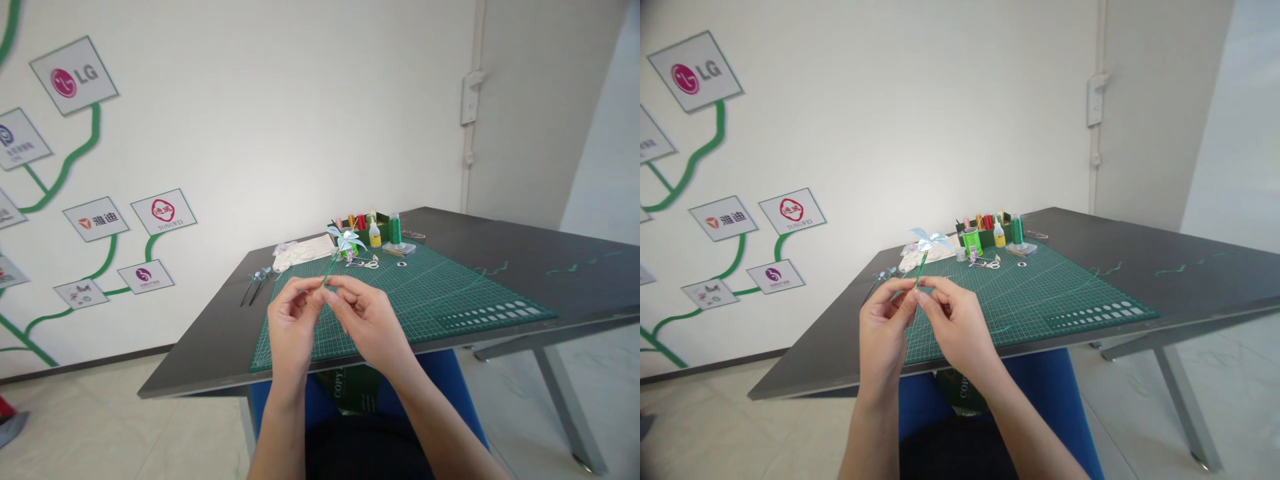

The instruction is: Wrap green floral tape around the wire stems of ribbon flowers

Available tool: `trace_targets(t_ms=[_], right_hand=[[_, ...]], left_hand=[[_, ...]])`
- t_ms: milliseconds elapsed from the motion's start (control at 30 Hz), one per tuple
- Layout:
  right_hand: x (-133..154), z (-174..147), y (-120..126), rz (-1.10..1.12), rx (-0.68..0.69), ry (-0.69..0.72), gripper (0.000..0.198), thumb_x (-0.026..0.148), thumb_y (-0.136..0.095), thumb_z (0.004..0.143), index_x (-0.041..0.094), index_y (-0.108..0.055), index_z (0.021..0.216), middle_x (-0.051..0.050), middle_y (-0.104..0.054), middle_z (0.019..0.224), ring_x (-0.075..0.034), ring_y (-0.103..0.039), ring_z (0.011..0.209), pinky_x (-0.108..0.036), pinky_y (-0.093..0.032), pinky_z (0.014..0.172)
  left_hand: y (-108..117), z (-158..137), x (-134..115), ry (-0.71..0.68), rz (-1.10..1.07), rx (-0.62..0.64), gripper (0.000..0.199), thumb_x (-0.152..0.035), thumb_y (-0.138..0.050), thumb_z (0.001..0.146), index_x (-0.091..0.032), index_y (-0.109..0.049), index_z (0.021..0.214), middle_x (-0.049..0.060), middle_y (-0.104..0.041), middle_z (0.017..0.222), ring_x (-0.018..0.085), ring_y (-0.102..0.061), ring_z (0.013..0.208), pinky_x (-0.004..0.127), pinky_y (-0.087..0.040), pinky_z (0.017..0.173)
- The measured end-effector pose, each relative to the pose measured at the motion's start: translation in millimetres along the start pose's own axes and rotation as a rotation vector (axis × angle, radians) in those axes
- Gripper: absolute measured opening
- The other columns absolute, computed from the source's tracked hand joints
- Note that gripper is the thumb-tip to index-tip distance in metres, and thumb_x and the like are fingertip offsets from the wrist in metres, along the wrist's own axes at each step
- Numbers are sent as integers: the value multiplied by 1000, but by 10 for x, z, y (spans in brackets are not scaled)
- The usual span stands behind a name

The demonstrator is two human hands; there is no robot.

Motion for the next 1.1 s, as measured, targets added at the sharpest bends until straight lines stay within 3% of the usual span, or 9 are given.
trace_targets(t_ms=[200,333,533,667,1100], right_hand=[[85,-64,136,-206,-87,93,29,35,-58,104,19,-81,101,-2,-65,65,-17,-49,54,-31,-38,54],[139,-105,182,-260,-96,92,30,34,-57,104,16,-81,101,0,-59,60,-14,-40,50,-30,-32,51],[220,-155,189,-239,-101,97,29,32,-58,102,14,-81,98,2,-54,56,-13,-38,48,-28,-29,49],[222,-173,198,-222,-111,94,31,31,-57,100,12,-81,98,3,-50,55,-11,-37,48,-26,-29,49],[182,-180,224,-124,-71,11,30,34,-58,98,10,-76,95,8,-35,53,-10,-27,49,-27,-21,48]], left_hand=[[-31,-53,-21,8,48,27,14,-32,-89,85,-21,-83,92,0,-66,79,10,-49,63,19,-41,57],[-61,-85,-32,39,85,25,20,-37,-84,89,-19,-79,97,1,-68,81,9,-47,61,19,-41,56],[-59,-103,-34,49,138,-3,26,-40,-85,88,-18,-73,95,0,-66,78,10,-50,61,19,-42,56],[-55,-118,-41,31,154,-11,23,-37,-84,89,-18,-73,96,2,-69,85,11,-56,66,19,-46,59],[-80,-114,-46,80,88,26,21,-28,-89,82,-17,-74,92,2,-74,81,13,-67,73,18,-54,67]])
Point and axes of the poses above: each hand's wrist, its own z-axis towards the middle knuckle, its own y-axis out of the back of the hand, x = y × z, the point moved 6 cm from there along z, towards the middle knuckle
